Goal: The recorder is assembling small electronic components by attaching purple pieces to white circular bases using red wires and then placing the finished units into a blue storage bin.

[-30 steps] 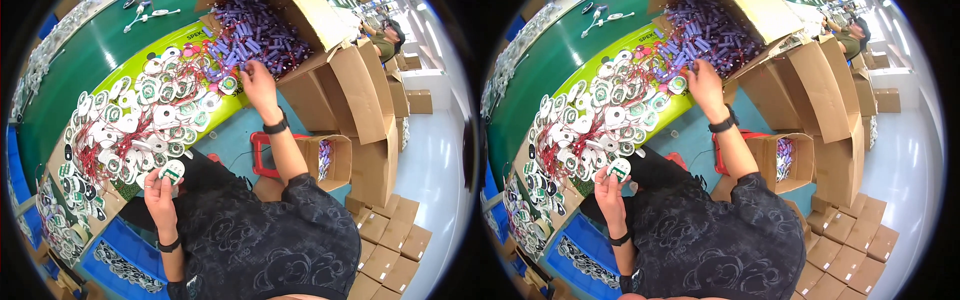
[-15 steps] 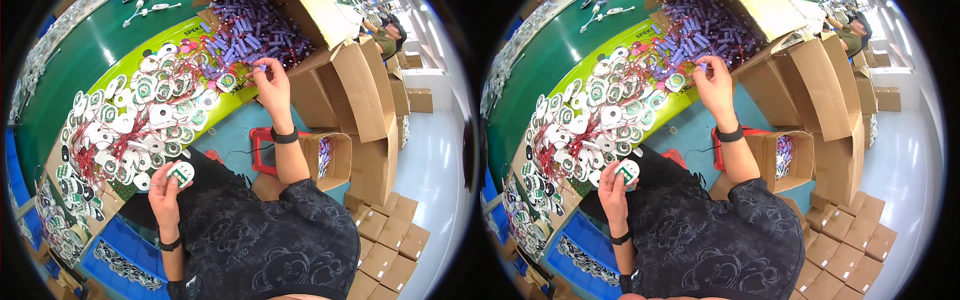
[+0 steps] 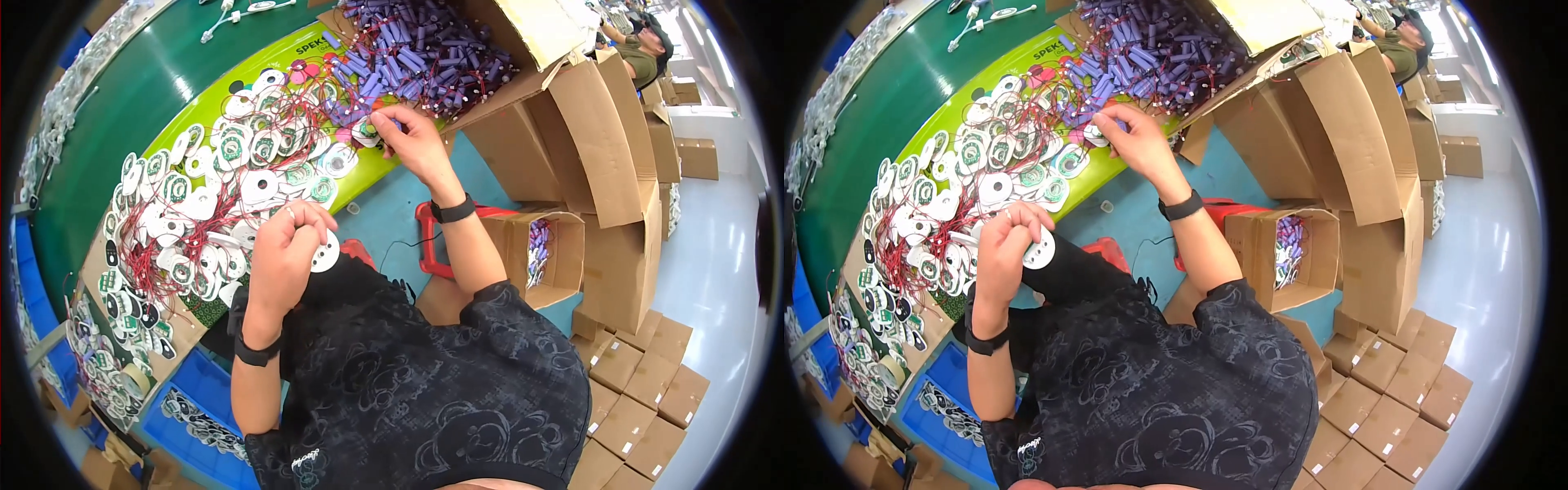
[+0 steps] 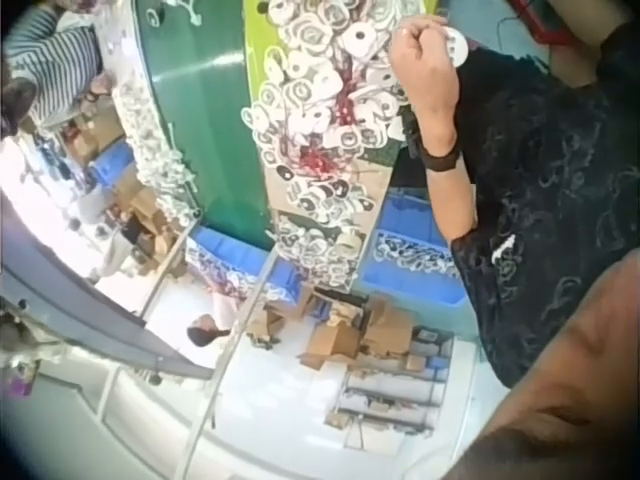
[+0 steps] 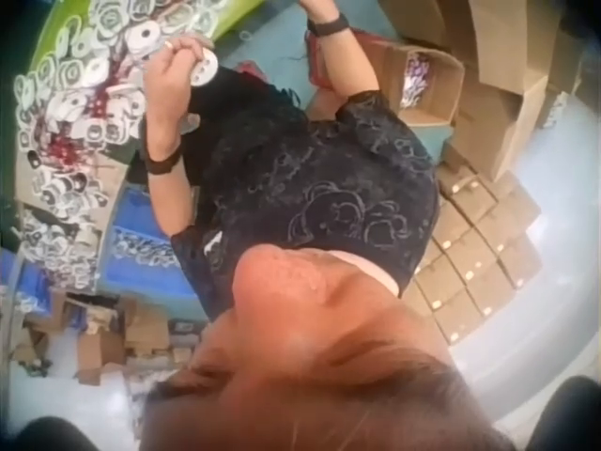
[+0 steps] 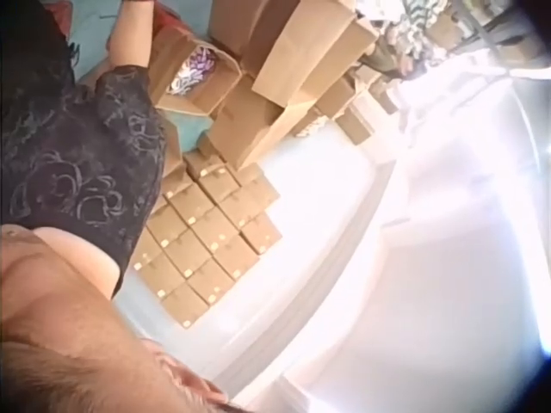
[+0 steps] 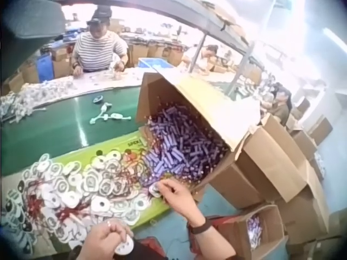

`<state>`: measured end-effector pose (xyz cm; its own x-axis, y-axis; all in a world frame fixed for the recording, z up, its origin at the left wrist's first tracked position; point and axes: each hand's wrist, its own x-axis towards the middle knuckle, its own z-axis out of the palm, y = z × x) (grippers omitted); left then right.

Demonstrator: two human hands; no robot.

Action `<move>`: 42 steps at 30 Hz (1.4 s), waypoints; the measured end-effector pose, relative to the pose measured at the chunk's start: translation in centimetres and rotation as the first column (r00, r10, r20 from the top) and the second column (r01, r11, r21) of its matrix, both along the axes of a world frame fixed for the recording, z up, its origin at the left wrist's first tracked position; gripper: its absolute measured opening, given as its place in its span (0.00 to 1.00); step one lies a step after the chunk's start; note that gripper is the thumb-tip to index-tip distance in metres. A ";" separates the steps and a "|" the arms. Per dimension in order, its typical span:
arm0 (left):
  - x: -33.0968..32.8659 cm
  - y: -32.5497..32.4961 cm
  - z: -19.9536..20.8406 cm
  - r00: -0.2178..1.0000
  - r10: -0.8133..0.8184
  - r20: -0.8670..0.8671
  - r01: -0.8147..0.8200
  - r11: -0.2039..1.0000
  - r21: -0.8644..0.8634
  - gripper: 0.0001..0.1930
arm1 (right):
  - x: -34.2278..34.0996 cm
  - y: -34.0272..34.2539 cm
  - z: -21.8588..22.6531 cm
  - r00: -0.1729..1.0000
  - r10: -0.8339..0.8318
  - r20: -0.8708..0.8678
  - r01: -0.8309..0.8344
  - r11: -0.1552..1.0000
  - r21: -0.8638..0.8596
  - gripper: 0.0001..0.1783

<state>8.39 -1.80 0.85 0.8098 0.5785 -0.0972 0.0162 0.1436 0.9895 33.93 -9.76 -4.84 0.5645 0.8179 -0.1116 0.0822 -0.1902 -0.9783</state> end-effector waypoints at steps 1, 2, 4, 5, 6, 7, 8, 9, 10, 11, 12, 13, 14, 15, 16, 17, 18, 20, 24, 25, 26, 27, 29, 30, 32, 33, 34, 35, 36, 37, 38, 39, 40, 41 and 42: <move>0.2 0.2 0.1 1.000 -0.002 -0.002 0.002 1.000 0.000 0.07 | 0.4 0.3 -0.6 1.000 -0.002 -0.002 0.002 1.000 0.000 0.12; 0.4 0.3 0.3 0.995 -0.037 -0.097 0.034 0.999 -0.026 0.07 | 1.2 0.7 -1.6 0.945 0.021 0.328 -0.053 0.995 0.088 0.13; 0.7 0.3 1.0 0.978 -0.074 -0.193 0.064 0.996 -0.056 0.08 | 1.6 0.7 -2.5 0.785 0.010 0.619 -0.132 0.980 0.151 0.13; 1.1 0.0 1.5 0.967 -0.071 -0.245 0.054 0.996 -0.076 0.08 | 1.7 0.5 -3.0 0.868 -0.001 0.496 -0.089 0.983 0.159 0.14; 1.4 -0.2 2.0 0.953 -0.064 -0.295 0.038 0.995 -0.093 0.09 | 1.5 0.7 -2.6 0.932 -0.012 0.362 -0.051 0.985 0.163 0.15; 1.8 -0.1 2.3 0.953 -0.062 -0.297 0.035 0.995 -0.093 0.09 | 1.6 0.8 -2.0 0.933 -0.009 0.361 -0.053 0.985 0.163 0.15; 2.4 0.2 2.6 0.933 -0.055 -0.356 0.040 0.998 -0.048 0.10 | 1.9 0.7 -1.2 0.996 -0.046 0.077 0.036 0.991 0.132 0.15; 3.0 0.4 2.7 0.909 -0.047 -0.414 0.049 0.999 -0.005 0.12 | 2.1 0.4 -0.3 0.973 -0.096 -0.212 0.114 0.991 0.074 0.15; 3.6 0.8 2.6 0.893 -0.019 -0.449 0.069 0.993 0.095 0.16 | 2.7 0.4 -0.2 0.943 -0.059 -0.329 0.096 0.991 0.097 0.15; 4.5 1.2 2.6 0.893 -0.022 -0.449 0.072 0.993 0.094 0.16 | 3.2 0.5 -0.8 0.942 -0.061 -0.329 0.098 0.991 0.096 0.15; 5.5 1.7 2.9 0.874 0.101 -0.475 0.095 0.924 0.371 0.17 | 3.4 1.1 -1.7 0.941 -0.081 -0.328 0.117 0.989 0.093 0.15; 6.6 2.2 2.9 0.859 0.223 -0.461 0.128 0.778 0.615 0.19 | 3.4 1.4 -2.1 0.941 -0.103 -0.322 0.139 0.986 0.089 0.16; 7.8 2.8 2.7 0.861 0.222 -0.458 0.129 0.776 0.618 0.19 | 3.3 1.5 -2.5 0.937 -0.113 -0.331 0.152 0.984 0.096 0.16; 9.0 3.4 2.2 0.841 0.284 -0.460 0.137 0.710 0.690 0.20 | 3.1 1.7 -2.4 0.938 -0.108 -0.330 0.148 0.984 0.100 0.16; 10.1 3.9 1.9 0.821 0.346 -0.454 0.151 0.635 0.758 0.21 | 2.9 1.7 -2.0 0.931 -0.115 -0.348 0.162 0.981 0.111 0.16; 11.3 4.4 1.7 0.822 0.350 -0.449 0.150 0.628 0.763 0.21 | 2.6 1.8 -1.7 0.923 -0.122 -0.365 0.177 0.977 0.122 0.16; 12.5 4.8 1.4 0.794 0.367 -0.485 0.210 0.582 0.785 0.21 | 2.6 1.9 -1.7 0.919 -0.117 -0.376 0.190 0.968 0.163 0.16; 14.6 5.5 0.4 0.730 0.396 -0.558 0.337 0.502 0.797 0.19 | 2.5 2.0 -1.5 0.924 -0.100 -0.369 0.186 0.961 0.206 0.15; 16.1 6.3 -2.5 0.770 0.405 -0.493 0.313 0.433 0.845 0.13 | 1.3 2.7 -1.1 0.921 -0.134 -0.367 0.230 0.945 0.232 0.14; 16.1 6.3 -2.2 0.777 0.398 -0.487 0.317 0.421 0.850 0.13 | 1.5 2.6 -1.2 0.908 -0.195 -0.371 0.286 0.935 0.209 0.13; 15.9 6.6 -1.8 0.801 0.372 -0.470 0.290 0.445 0.847 0.13 | 1.9 2.6 -1.7 0.906 -0.204 -0.371 0.298 0.929 0.217 0.13; 15.7 6.8 -1.3 0.823 0.341 -0.454 0.269 0.470 0.841 0.13 | 2.5 2.4 -2.6 0.874 -0.270 -0.405 0.374 0.904 0.206 0.13; 15.4 7.6 0.7 0.821 0.325 -0.469 0.271 0.502 0.822 0.13 | 2.7 2.1 -2.3 0.831 -0.335 -0.445 0.457 0.866 0.202 0.12; 14.7 8.1 2.1 0.860 0.288 -0.420 0.213 0.545 0.811 0.13 | 1.8 2.3 -1.3 0.831 -0.331 -0.448 0.450 0.872 0.191 0.12; 14.5 8.4 4.4 0.911 0.285 -0.298 0.103 0.543 0.834 0.13 | 1.3 2.1 0.5 0.838 -0.315 -0.446 0.442 0.871 0.215 0.11; 14.4 8.7 4.7 0.911 0.287 -0.295 0.105 0.531 0.841 0.13 | 1.1 2.5 1.1 0.836 -0.310 -0.452 0.444 0.867 0.226 0.11; 14.3 9.0 4.8 0.897 0.276 -0.345 0.192 0.460 0.867 0.13 | 0.8 3.2 1.5 0.843 -0.305 -0.443 0.437 0.869 0.232 0.11; 14.3 9.4 5.0 0.879 0.271 -0.393 0.276 0.384 0.881 0.13 | 0.6 3.9 1.8 0.850 -0.301 -0.432 0.429 0.872 0.237 0.10; 14.8 9.8 5.5 0.891 0.245 -0.383 0.268 0.396 0.878 0.13 | 1.2 5.1 1.4 0.880 -0.278 -0.384 0.382 0.896 0.227 0.10; 15.1 9.9 5.9 0.894 0.243 -0.377 0.268 0.384 0.884 0.13 | 1.5 5.0 1.0 0.880 -0.280 -0.385 0.387 0.891 0.238 0.10; 15.4 10.1 6.3 0.918 0.238 -0.317 0.198 0.418 0.887 0.14 | 1.8 4.8 0.5 0.897 -0.262 -0.357 0.342 0.921 0.184 0.10; 15.6 10.2 7.3 0.938 0.233 -0.255 0.128 0.453 0.883 0.14 | 1.9 4.8 0.6 0.912 -0.242 -0.331 0.297 0.946 0.127 0.11; 15.7 10.4 8.3 0.941 0.228 -0.250 0.128 0.442 0.888 0.14 | 2.1 5.0 0.6 0.877 -0.281 -0.389 0.361 0.921 0.149 0.11; 15.9 11.0 9.5 0.953 0.178 -0.246 0.114 0.541 0.833 0.15 | 2.4 5.3 0.6 0.876 -0.285 -0.389 0.368 0.916 0.160 0.11; 15.8 11.3 10.9 0.961 0.138 -0.240 0.100 0.636 0.765 0.16 | 2.4 5.6 0.9 0.888 -0.252 -0.384 0.331 0.931 0.155 0.11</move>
<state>24.14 9.48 11.78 0.8110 0.5534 0.1899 0.2857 -0.6578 0.6969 36.33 -4.15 -3.94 0.7369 0.6483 -0.1915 -0.3009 0.0610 -0.9517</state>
